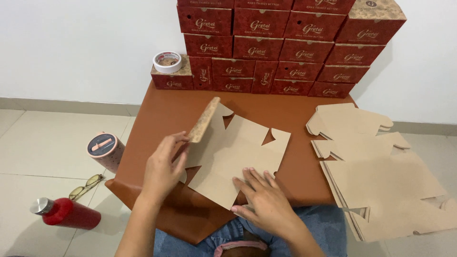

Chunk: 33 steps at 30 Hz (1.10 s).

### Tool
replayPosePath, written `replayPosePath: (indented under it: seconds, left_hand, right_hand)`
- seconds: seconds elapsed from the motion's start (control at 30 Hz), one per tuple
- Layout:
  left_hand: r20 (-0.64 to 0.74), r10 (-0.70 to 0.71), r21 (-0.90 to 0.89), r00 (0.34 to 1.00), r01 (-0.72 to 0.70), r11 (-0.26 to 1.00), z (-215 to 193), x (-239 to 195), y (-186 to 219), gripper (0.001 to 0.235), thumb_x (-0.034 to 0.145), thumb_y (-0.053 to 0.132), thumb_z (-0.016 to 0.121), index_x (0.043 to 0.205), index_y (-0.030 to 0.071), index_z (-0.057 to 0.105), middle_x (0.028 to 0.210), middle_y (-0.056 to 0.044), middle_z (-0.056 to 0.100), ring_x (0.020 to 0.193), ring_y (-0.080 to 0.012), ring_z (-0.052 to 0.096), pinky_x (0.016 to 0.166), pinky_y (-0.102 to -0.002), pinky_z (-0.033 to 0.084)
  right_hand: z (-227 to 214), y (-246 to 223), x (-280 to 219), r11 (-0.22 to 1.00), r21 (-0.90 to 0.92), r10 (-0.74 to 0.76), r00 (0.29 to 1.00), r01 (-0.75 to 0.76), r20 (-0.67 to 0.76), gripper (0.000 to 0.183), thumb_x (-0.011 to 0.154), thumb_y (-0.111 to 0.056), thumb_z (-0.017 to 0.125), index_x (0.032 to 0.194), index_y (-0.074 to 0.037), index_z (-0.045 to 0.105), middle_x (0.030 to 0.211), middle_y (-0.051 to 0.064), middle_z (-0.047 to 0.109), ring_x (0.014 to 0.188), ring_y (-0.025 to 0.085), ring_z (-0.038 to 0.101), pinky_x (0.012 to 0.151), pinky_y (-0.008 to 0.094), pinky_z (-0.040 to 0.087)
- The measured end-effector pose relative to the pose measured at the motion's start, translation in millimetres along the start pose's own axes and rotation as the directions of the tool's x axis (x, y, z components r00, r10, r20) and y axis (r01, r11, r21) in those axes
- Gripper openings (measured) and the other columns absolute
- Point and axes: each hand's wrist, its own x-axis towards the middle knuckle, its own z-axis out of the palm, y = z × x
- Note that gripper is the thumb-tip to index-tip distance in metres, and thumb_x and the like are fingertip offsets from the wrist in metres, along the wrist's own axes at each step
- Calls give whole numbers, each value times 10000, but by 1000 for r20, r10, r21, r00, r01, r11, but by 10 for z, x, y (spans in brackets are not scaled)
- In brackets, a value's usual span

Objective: The person assembles flat cardboard pieces into small rectangular boxes by folding along pre-cut lines and tucking flaps into slots. The person repeats the process for a second box and places both finished boxes on a stack of similar boxes.

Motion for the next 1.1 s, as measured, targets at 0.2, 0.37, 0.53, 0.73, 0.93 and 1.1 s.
replayPosePath:
  seconds: [0.2,0.37,0.53,0.73,0.93,1.1]
  left_hand:
    - [290,256,162,922,-311,936,328,-267,-132,442,805,183,676,1240,117,630,1208,-42,678,1118,-238,623,1105,-438,358]
    - [471,139,170,871,-244,955,413,-205,-285,590,913,417,539,1392,74,572,1236,-106,589,1096,-278,559,1041,-423,353]
    - [461,92,263,883,-235,936,808,-12,-654,551,990,360,483,1406,1,524,1343,-143,496,1110,-300,509,981,-407,430]
    - [639,115,208,760,-314,926,1028,232,-1026,905,822,529,542,1513,0,293,1661,-194,160,1550,-271,91,1243,-423,100]
    - [631,137,173,763,-311,935,968,219,-1010,956,790,537,556,1514,-27,291,1650,-212,186,1536,-294,154,1240,-435,115]
    - [652,107,150,751,-266,952,899,319,-852,697,1015,459,334,1585,84,192,1654,-137,191,1535,-219,121,1243,-419,59]
  right_hand:
    - [26,126,-33,996,70,-61,995,56,80,1078,653,-727,804,1400,-5,514,1566,280,334,1508,392,199,1188,580,50]
    - [67,74,-42,994,98,-42,999,41,0,954,865,-709,534,1475,11,398,1560,280,347,1502,396,215,1182,584,43]
    - [9,3,-20,995,98,26,999,-30,37,720,986,-589,412,1434,-30,486,1538,268,377,1485,402,249,1170,612,59]
    - [30,65,226,998,-47,29,993,-35,-112,673,987,-522,471,1449,-33,477,1384,133,573,1183,281,534,1008,443,320]
    - [330,183,605,991,-97,-90,996,88,-15,744,1006,-554,428,1554,-63,316,1630,222,228,1525,316,154,1189,491,131]
    - [332,189,645,991,-128,-37,999,38,6,716,983,-591,432,1541,-146,377,1615,156,299,1512,278,192,1178,504,110]
